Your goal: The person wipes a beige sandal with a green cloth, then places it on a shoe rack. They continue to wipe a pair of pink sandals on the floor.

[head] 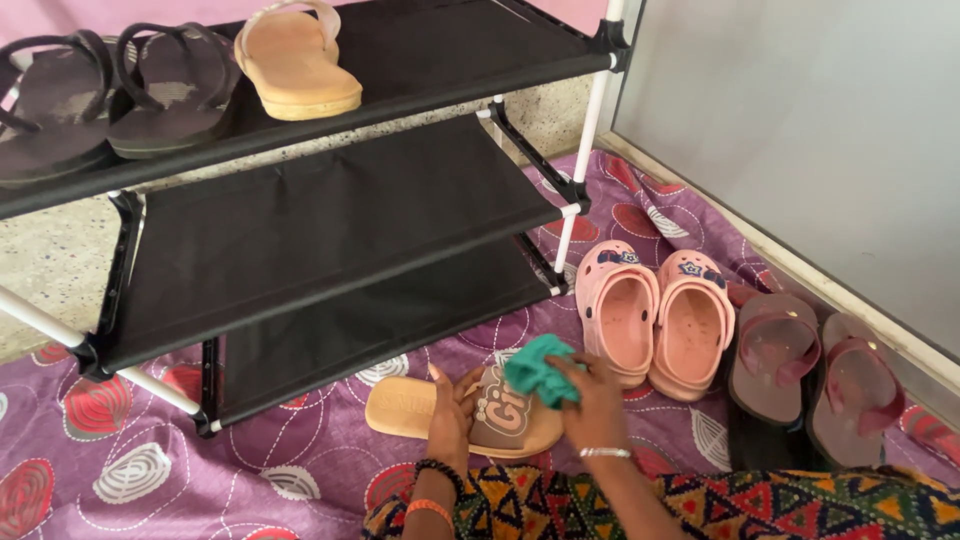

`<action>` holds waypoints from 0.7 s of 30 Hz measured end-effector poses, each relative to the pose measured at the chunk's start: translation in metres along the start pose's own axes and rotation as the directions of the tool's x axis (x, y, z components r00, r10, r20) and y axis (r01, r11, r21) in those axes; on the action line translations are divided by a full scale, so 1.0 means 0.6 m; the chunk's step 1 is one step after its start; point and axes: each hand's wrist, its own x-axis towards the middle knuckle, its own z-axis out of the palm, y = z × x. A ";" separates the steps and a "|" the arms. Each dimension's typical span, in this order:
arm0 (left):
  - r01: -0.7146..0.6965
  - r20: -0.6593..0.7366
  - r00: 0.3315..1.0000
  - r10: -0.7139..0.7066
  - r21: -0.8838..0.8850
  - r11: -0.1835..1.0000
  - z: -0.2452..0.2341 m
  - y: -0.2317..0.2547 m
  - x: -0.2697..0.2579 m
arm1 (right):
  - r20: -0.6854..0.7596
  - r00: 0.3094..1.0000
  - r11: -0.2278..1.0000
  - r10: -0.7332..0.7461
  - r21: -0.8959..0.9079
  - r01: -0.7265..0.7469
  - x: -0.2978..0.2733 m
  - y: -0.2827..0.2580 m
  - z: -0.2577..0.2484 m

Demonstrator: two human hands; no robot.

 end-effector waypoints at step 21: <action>-0.009 0.063 0.998 0.017 -0.126 0.992 0.002 0.012 -0.022 | 0.371 0.915 0.966 -0.157 -0.137 0.221 -0.041 -0.017 0.016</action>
